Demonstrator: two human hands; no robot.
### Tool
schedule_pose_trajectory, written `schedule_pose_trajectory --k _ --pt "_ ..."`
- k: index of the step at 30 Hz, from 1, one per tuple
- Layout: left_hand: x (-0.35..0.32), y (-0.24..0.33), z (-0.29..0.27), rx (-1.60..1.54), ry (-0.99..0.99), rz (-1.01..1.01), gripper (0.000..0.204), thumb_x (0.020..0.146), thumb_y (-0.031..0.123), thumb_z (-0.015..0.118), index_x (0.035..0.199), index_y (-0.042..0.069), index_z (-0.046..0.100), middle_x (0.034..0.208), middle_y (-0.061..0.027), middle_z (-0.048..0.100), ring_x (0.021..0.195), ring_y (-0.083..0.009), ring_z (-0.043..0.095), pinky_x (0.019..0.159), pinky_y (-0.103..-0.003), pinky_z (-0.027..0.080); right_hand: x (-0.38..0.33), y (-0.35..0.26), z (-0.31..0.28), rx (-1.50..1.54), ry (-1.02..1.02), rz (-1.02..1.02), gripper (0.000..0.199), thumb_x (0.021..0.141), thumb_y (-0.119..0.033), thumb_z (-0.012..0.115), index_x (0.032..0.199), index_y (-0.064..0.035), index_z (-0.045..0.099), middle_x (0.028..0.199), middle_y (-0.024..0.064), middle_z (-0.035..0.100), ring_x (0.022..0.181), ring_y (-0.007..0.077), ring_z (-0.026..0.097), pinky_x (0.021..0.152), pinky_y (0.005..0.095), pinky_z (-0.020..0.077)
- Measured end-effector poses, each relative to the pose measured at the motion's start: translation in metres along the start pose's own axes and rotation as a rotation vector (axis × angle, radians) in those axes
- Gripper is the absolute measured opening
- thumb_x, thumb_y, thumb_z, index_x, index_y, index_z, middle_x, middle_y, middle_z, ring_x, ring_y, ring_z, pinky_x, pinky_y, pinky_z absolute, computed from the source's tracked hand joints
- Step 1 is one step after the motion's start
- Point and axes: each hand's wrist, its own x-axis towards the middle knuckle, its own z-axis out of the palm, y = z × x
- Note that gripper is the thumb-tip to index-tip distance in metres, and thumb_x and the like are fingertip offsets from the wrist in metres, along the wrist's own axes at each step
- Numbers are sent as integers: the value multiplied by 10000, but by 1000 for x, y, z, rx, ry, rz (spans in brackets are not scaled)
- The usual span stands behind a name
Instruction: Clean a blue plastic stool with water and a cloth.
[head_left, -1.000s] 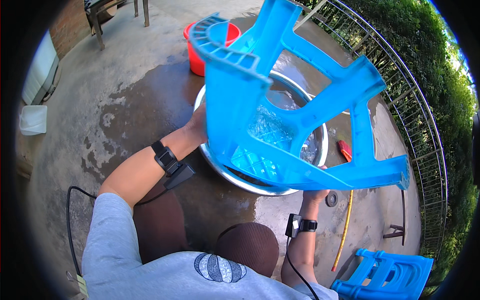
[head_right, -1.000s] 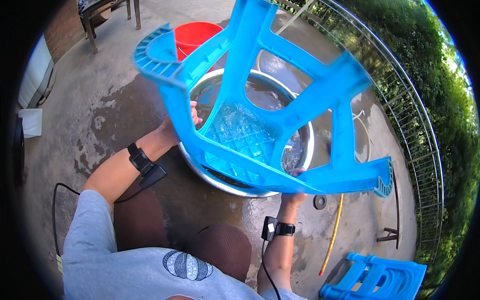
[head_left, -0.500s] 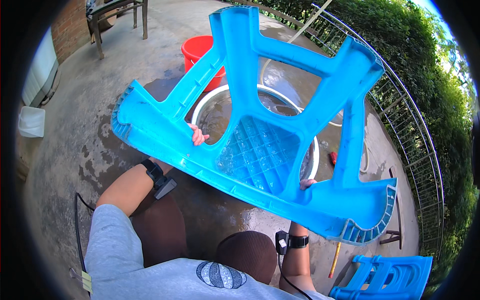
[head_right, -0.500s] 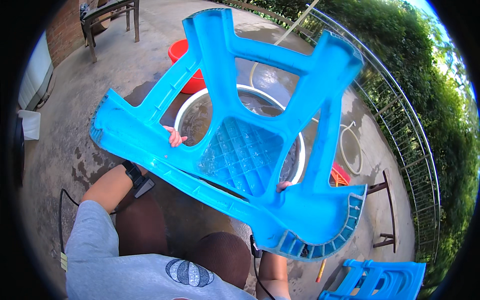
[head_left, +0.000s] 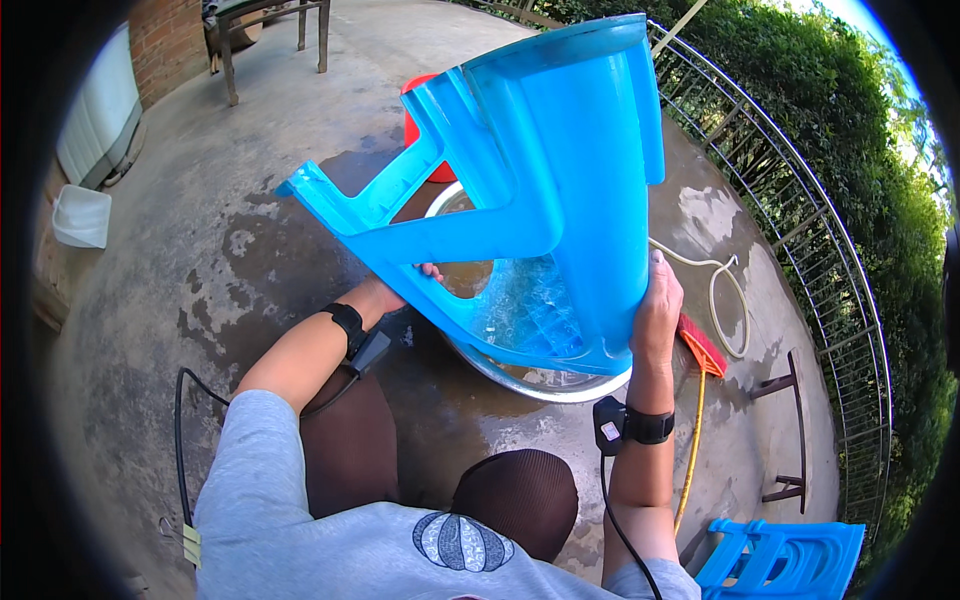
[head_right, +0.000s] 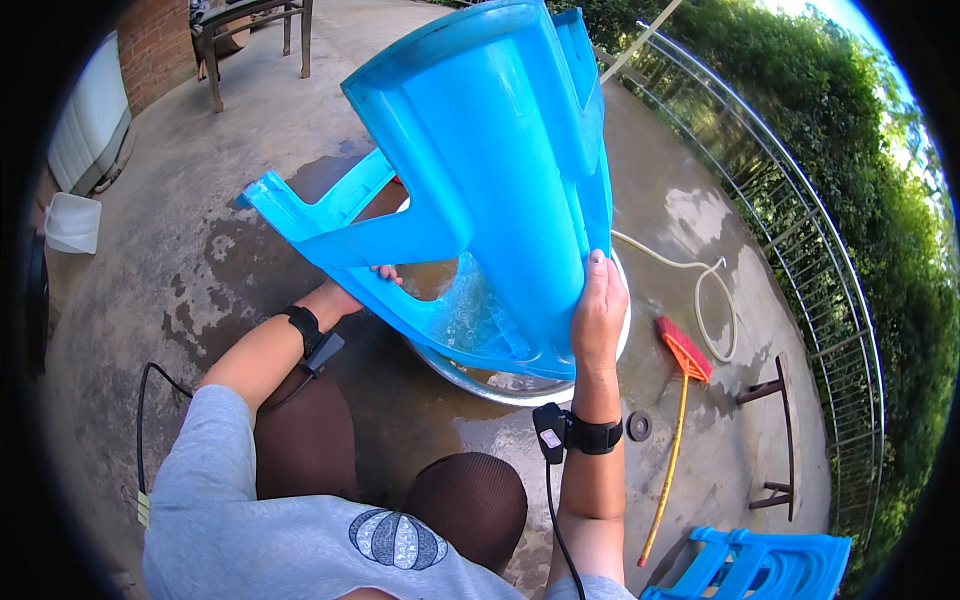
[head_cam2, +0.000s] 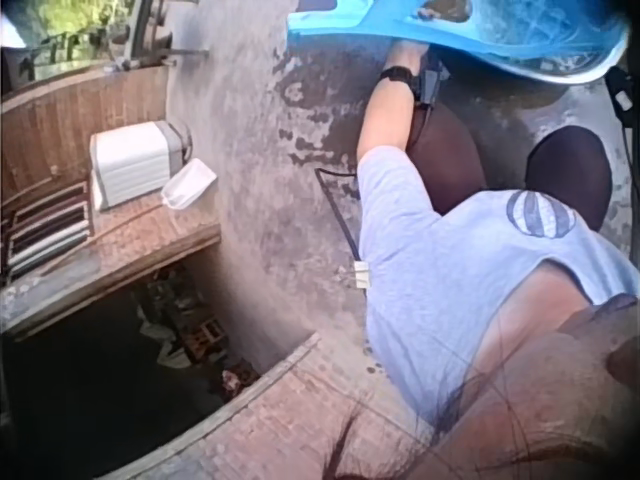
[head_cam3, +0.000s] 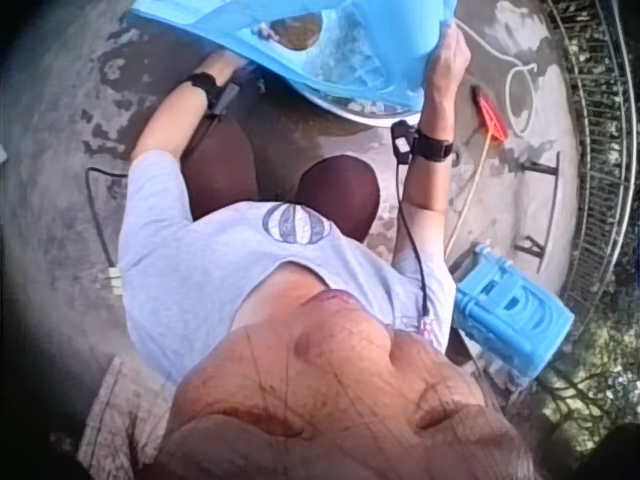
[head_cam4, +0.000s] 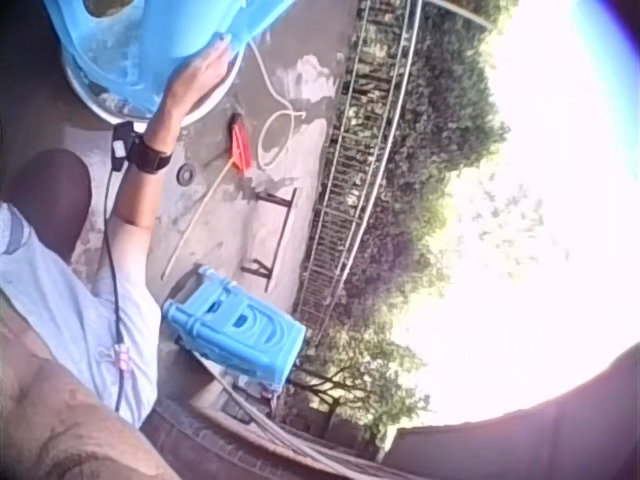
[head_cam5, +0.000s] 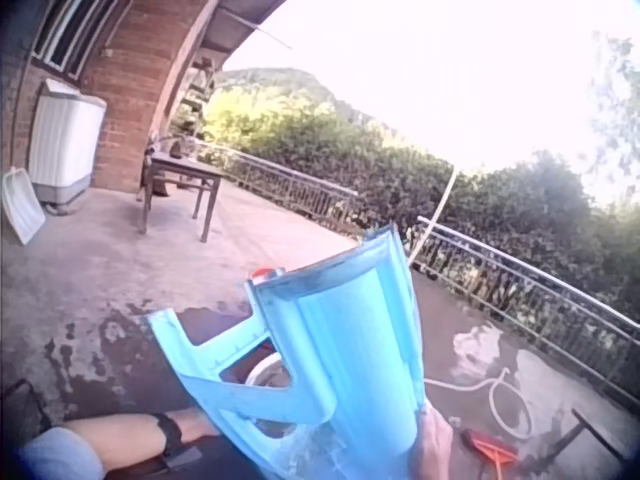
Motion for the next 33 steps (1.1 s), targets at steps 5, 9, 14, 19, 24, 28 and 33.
schedule_pose_trajectory --k 5,9,14,19,24,28,33 --pt "14 1 -17 -28 39 -43 273 974 200 564 736 69 586 710 -105 598 768 -274 613 849 -463 552 -2 26 -20 200 -57 191 437 1110 -284 388 1262 39 640 1113 119 714 992 177 682 875 311 540" --pt "26 -4 -16 -5 152 -81 290 993 187 545 730 73 583 667 -91 584 710 -276 603 830 -459 545 -16 49 -27 316 33 255 454 1074 -294 424 1323 33 618 1185 135 700 1034 208 691 902 333 548" --pt "30 8 -14 -99 261 -110 296 1020 190 523 761 71 602 640 -85 581 659 -285 599 813 -482 546 3 59 -22 298 7 297 451 1084 -314 429 1305 21 635 1169 122 708 1033 200 690 899 333 544" --pt "27 32 110 -65 346 -91 282 1055 222 498 888 44 638 727 -101 623 674 -298 640 806 -519 574 12 75 -50 412 145 390 453 1103 -323 434 1322 23 628 1188 117 707 1082 196 680 912 328 536" --pt "96 72 109 2 113 -119 317 1077 255 540 1181 -14 672 1025 -153 743 817 -234 748 701 -417 648 31 76 -57 671 221 424 396 1114 -391 442 1313 -88 602 1090 87 684 938 212 696 753 374 593" --pt "136 91 179 71 -17 -203 352 1095 265 504 1169 -38 667 990 -159 746 797 -226 754 676 -415 657 15 108 -78 742 342 428 350 1113 -396 454 1185 -98 624 976 54 688 817 215 698 675 371 594" --pt "154 86 269 501 -96 -167 414 1106 288 483 1289 -58 619 1113 -184 739 928 -253 758 807 -438 658 -34 182 -100 926 468 518 487 1057 -521 453 1023 -69 629 834 92 649 757 260 652 692 427 573"
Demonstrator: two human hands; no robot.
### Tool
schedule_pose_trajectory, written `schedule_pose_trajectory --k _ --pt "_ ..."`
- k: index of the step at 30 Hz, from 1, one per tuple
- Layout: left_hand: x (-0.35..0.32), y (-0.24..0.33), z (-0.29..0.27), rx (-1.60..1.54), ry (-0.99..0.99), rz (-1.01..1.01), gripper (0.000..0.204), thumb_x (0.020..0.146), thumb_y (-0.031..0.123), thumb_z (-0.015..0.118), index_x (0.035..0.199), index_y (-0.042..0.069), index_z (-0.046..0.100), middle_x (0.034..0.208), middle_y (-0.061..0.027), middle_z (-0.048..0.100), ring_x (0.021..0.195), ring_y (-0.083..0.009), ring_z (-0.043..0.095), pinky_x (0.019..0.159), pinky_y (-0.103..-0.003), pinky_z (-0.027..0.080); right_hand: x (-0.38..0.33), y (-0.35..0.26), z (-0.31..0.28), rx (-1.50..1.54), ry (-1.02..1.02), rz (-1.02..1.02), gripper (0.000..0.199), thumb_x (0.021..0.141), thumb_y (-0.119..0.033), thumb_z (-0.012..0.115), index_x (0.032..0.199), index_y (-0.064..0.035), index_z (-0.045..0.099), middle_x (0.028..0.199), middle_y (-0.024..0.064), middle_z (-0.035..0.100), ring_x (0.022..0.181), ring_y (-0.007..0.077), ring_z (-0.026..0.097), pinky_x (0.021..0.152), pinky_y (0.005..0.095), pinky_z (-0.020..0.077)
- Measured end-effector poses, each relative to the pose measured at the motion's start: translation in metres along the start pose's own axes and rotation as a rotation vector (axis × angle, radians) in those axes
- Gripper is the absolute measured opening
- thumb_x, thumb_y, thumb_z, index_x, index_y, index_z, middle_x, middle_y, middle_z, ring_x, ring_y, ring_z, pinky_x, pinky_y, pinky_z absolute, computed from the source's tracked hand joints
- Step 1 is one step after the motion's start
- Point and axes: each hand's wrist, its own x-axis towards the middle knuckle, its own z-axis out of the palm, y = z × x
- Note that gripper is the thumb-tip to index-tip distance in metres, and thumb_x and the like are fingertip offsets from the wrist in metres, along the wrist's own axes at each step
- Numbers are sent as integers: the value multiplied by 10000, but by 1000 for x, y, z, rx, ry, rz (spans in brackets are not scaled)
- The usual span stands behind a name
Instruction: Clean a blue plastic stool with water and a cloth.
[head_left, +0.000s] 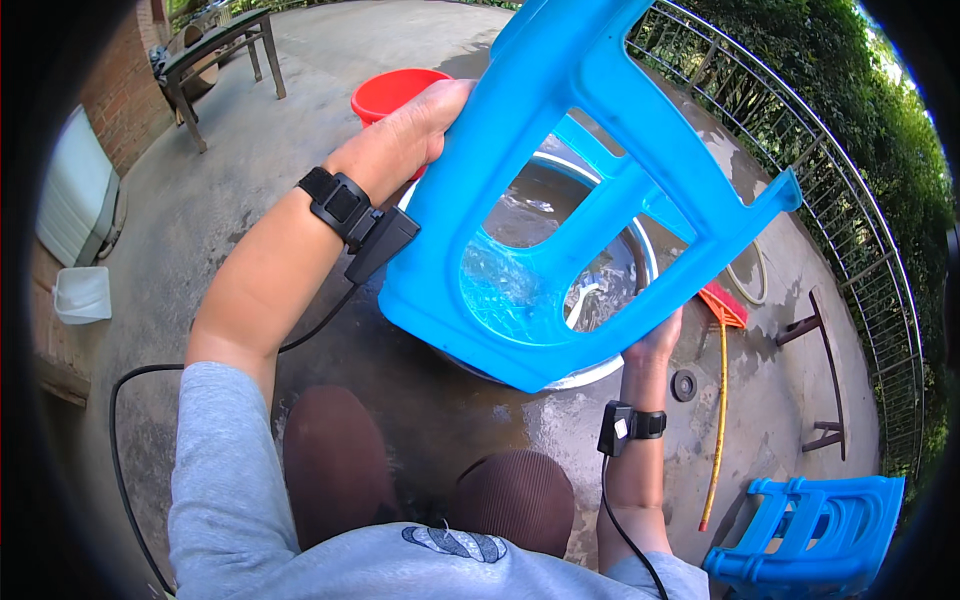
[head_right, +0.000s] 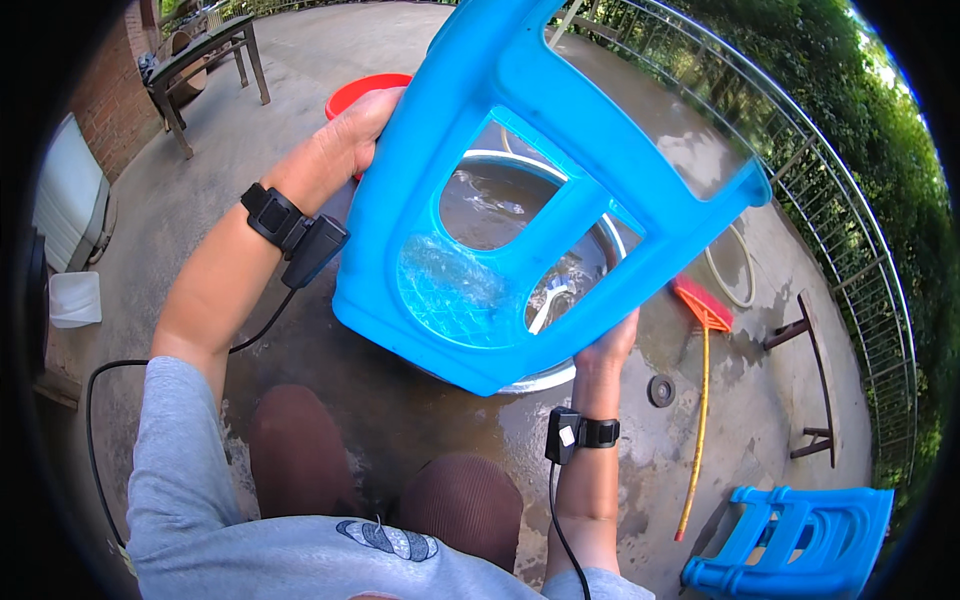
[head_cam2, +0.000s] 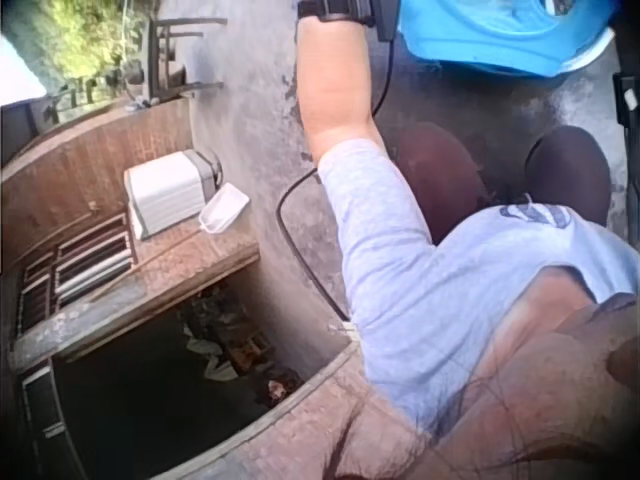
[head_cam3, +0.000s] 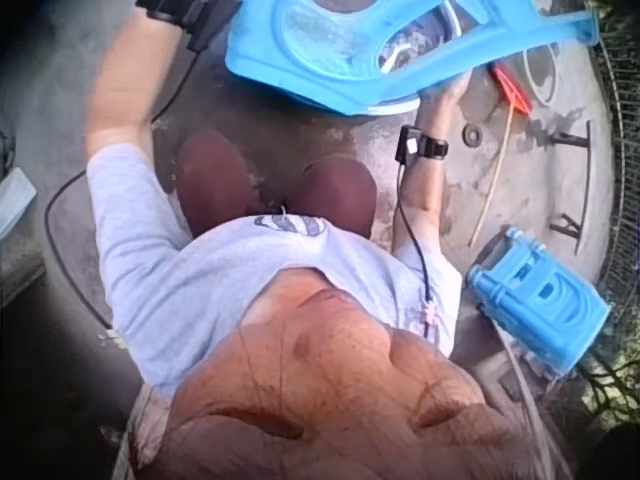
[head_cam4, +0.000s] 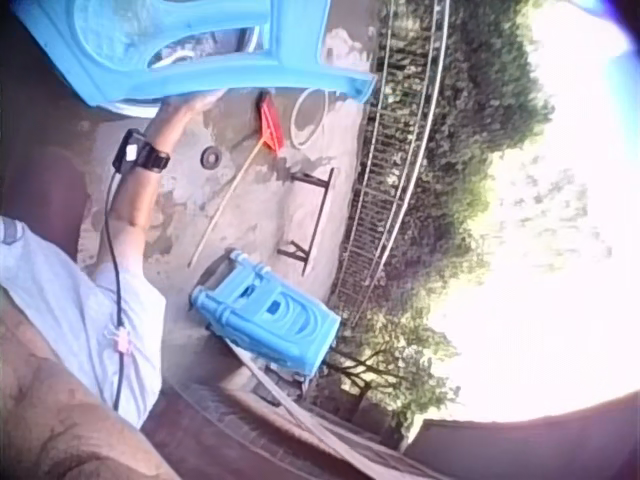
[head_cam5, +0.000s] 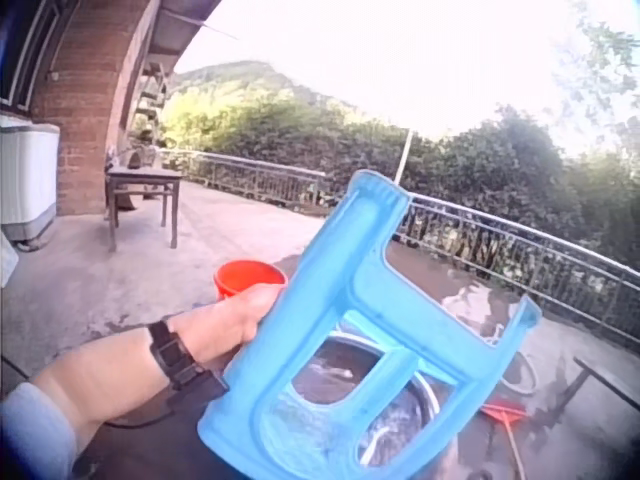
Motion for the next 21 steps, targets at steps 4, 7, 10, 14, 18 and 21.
schedule_pose_trajectory --k 4,7,10,14,18,21 --pt "21 4 50 337 32 -2 444 1107 345 486 1306 -29 616 1121 -168 735 921 -224 752 802 -434 656 -35 37 -13 167 154 243 584 991 -594 469 990 -26 605 776 95 597 699 276 564 763 488 530" --pt "35 6 89 539 40 -34 449 1103 360 486 1313 -15 617 1135 -165 728 919 -213 746 800 -432 651 -54 48 -18 297 213 360 555 982 -572 480 980 -29 595 784 104 592 719 284 569 795 511 529" --pt "46 3 134 656 -55 -69 494 1088 408 503 1325 -10 618 1164 -167 717 950 -216 737 827 -427 636 -69 57 -25 393 294 429 510 975 -532 496 967 -30 585 801 113 586 738 291 573 813 542 538" --pt "48 -14 189 915 -133 -74 786 951 650 616 1372 -15 618 1237 -195 694 1065 -269 713 897 -446 601 -80 69 -34 457 371 503 473 979 -500 514 960 -31 580 842 134 590 772 306 581 859 576 545" --pt "50 -18 201 1268 -224 -92 1103 760 844 698 1338 -92 606 1223 -235 675 1097 -291 697 927 -408 581 -78 76 -48 466 379 519 515 991 -513 519 1064 -6 570 995 190 611 912 363 617 932 611 531" --pt "40 -18 199 1350 -202 -4 1140 768 844 691 1376 -111 558 1244 -265 658 1147 -305 684 942 -413 576 -80 76 -56 418 299 545 535 1024 -490 498 1161 25 545 1101 220 610 1044 405 621 1001 617 511"
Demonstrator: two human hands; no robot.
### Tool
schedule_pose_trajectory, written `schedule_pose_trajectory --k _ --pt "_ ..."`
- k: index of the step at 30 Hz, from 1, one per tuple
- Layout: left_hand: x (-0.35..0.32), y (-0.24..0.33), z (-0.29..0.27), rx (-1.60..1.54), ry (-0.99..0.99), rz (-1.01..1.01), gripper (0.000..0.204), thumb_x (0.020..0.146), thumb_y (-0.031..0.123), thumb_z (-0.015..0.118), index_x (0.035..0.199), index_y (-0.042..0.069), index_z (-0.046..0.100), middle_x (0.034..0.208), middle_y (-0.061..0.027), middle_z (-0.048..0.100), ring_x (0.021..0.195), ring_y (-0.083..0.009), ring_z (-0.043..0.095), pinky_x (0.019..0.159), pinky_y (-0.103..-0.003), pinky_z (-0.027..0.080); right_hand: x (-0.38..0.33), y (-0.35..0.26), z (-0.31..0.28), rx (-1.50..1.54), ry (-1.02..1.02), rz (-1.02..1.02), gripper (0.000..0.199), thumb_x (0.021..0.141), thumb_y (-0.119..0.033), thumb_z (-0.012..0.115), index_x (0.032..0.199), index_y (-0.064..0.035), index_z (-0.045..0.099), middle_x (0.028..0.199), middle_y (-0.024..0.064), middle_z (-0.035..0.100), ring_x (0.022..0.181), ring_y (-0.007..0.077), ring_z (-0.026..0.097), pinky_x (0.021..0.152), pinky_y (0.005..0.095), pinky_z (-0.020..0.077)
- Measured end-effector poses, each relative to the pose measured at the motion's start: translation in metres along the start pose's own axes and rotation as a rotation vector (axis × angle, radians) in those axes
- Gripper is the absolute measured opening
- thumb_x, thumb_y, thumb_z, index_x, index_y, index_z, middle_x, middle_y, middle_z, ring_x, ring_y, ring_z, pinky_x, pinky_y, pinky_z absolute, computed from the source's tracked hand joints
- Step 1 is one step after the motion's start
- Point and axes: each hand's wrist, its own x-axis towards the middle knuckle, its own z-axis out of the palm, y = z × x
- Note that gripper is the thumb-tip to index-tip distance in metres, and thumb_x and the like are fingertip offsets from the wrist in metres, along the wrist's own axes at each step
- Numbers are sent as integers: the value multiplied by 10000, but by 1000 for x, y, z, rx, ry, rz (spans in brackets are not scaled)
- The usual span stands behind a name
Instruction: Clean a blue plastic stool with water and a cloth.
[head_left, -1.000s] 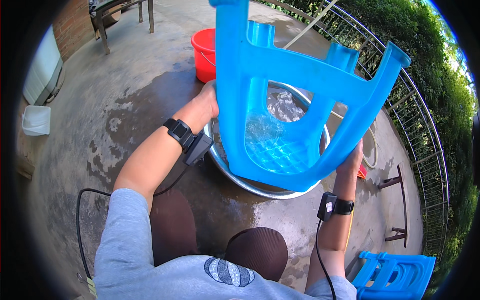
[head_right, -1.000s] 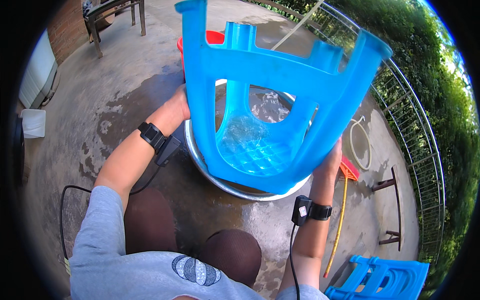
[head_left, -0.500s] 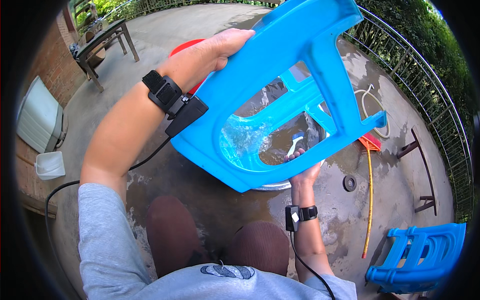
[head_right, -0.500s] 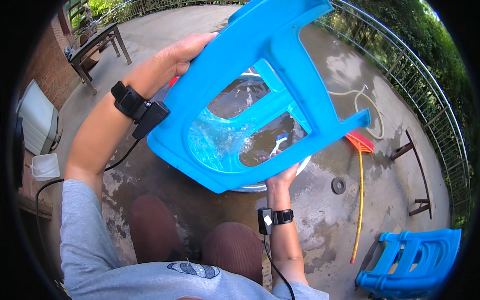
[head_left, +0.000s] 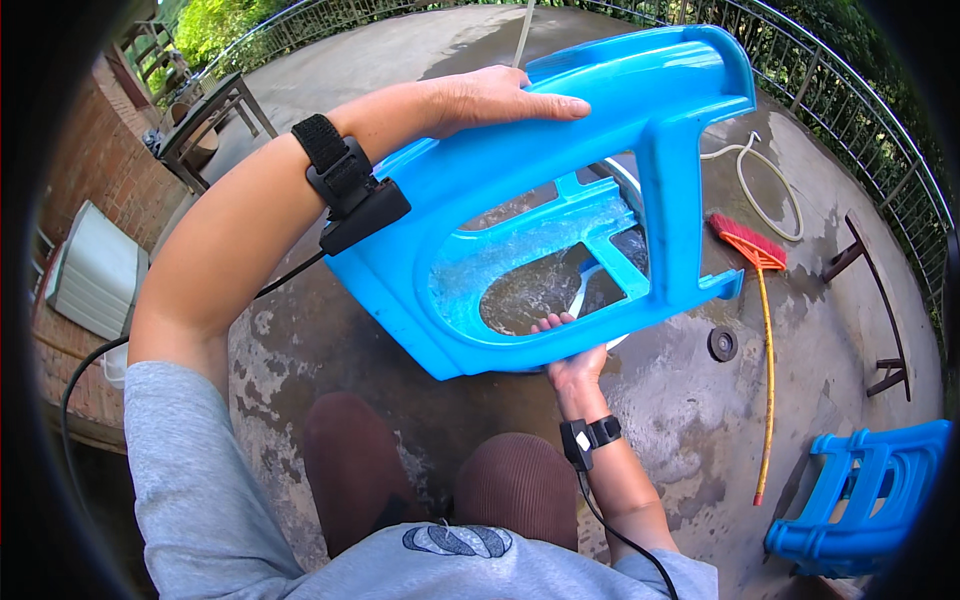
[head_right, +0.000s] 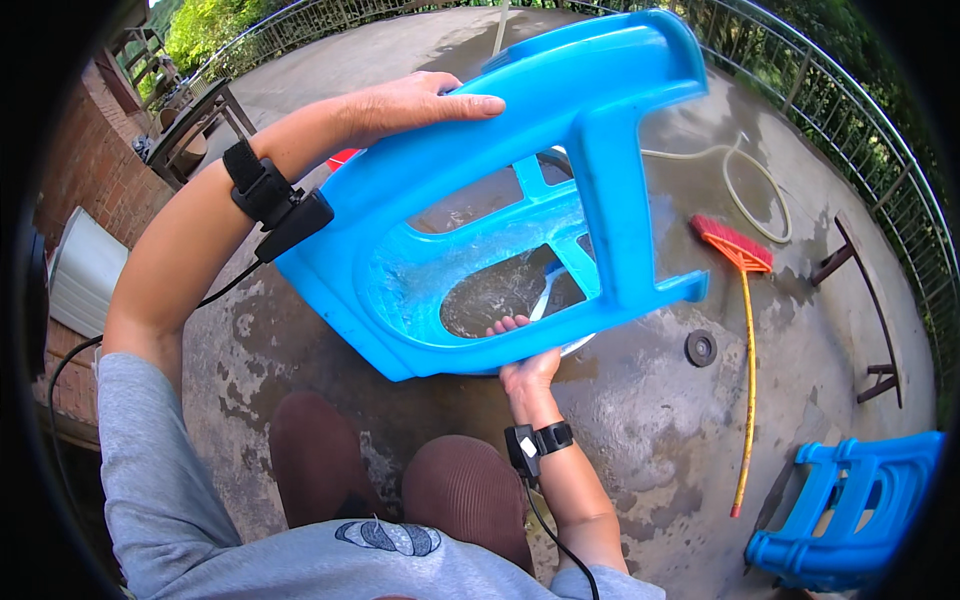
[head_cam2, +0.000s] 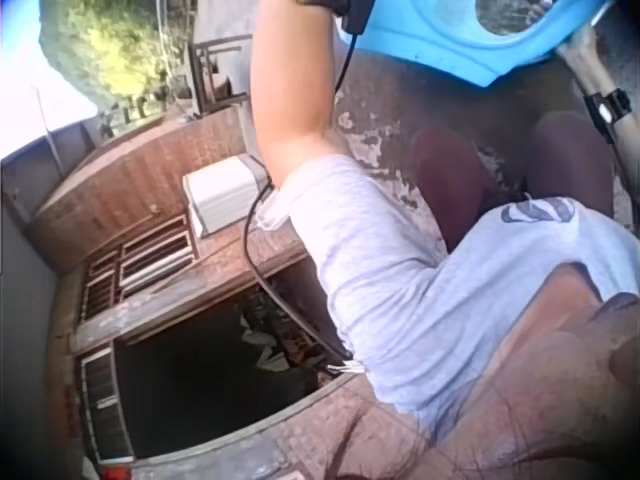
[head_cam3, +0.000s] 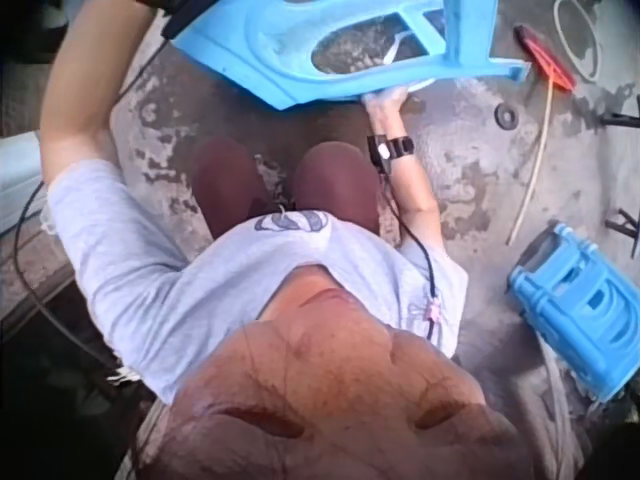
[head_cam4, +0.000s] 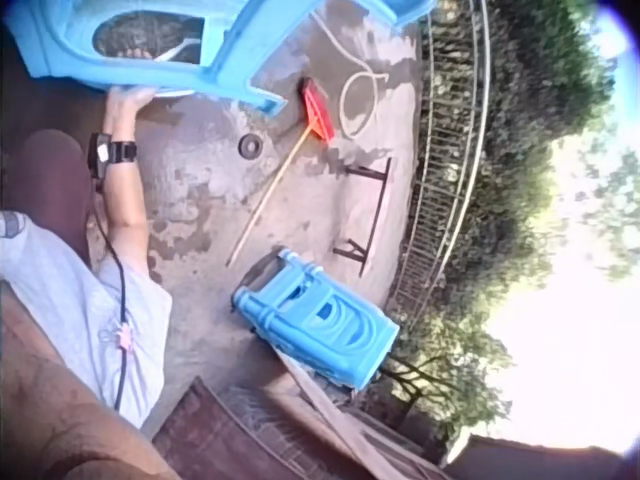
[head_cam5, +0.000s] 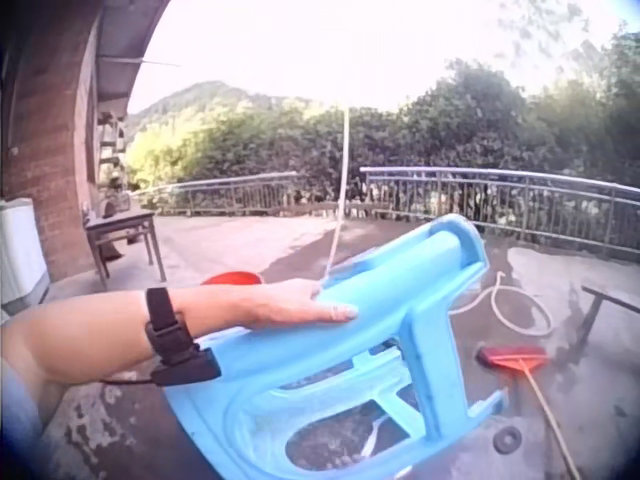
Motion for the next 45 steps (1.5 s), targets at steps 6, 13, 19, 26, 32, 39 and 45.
schedule_pose_trajectory --k 6,13,19,26,32,39,45 --pt "-15 6 22 213 35 106 1074 846 818 629 1488 -33 495 1385 -239 614 1261 -311 631 1056 -431 512 -5 -18 -17 -32 -35 1 536 1089 -426 438 1265 74 514 1249 280 603 1176 439 609 1094 567 495" --pt "-11 -2 27 148 25 75 1063 836 787 678 1499 -21 483 1380 -251 612 1260 -316 632 1067 -427 509 -14 -31 -36 -332 -21 143 539 1094 -440 428 1249 62 546 1215 259 651 1085 405 672 983 523 561" --pt "-16 7 50 182 52 184 990 843 742 713 1449 -20 529 1299 -236 658 1174 -305 678 1017 -393 541 -87 -95 -38 -1494 -146 -60 383 1046 -274 454 963 5 702 820 183 744 669 317 718 649 437 580" --pt "-48 -14 60 364 32 218 1100 850 647 753 1636 38 282 1586 -258 408 1470 -364 428 1210 -436 348 -57 -38 90 -2315 -679 -908 108 870 -95 587 845 -25 665 927 209 707 892 415 688 768 527 557" --pt "-75 -18 65 230 40 333 1088 809 540 824 1621 36 305 1577 -243 427 1451 -370 448 1195 -449 364 66 30 144 -2828 -676 -644 216 902 -140 544 957 -24 718 1070 202 723 1041 386 687 868 495 564" --pt "-80 -8 70 162 18 390 1157 716 498 882 1606 22 317 1498 -236 501 1404 -361 491 1174 -437 379 119 42 156 -2890 -619 -509 289 931 -216 520 1007 -15 714 1106 213 716 1070 397 677 896 502 550" --pt "-48 -29 61 -80 -4 259 1104 692 445 911 1566 17 389 1452 -211 546 1354 -322 536 1131 -428 430 144 51 168 -2844 -693 -505 359 956 -281 500 1051 -6 710 1138 222 710 1096 407 668 921 508 539"
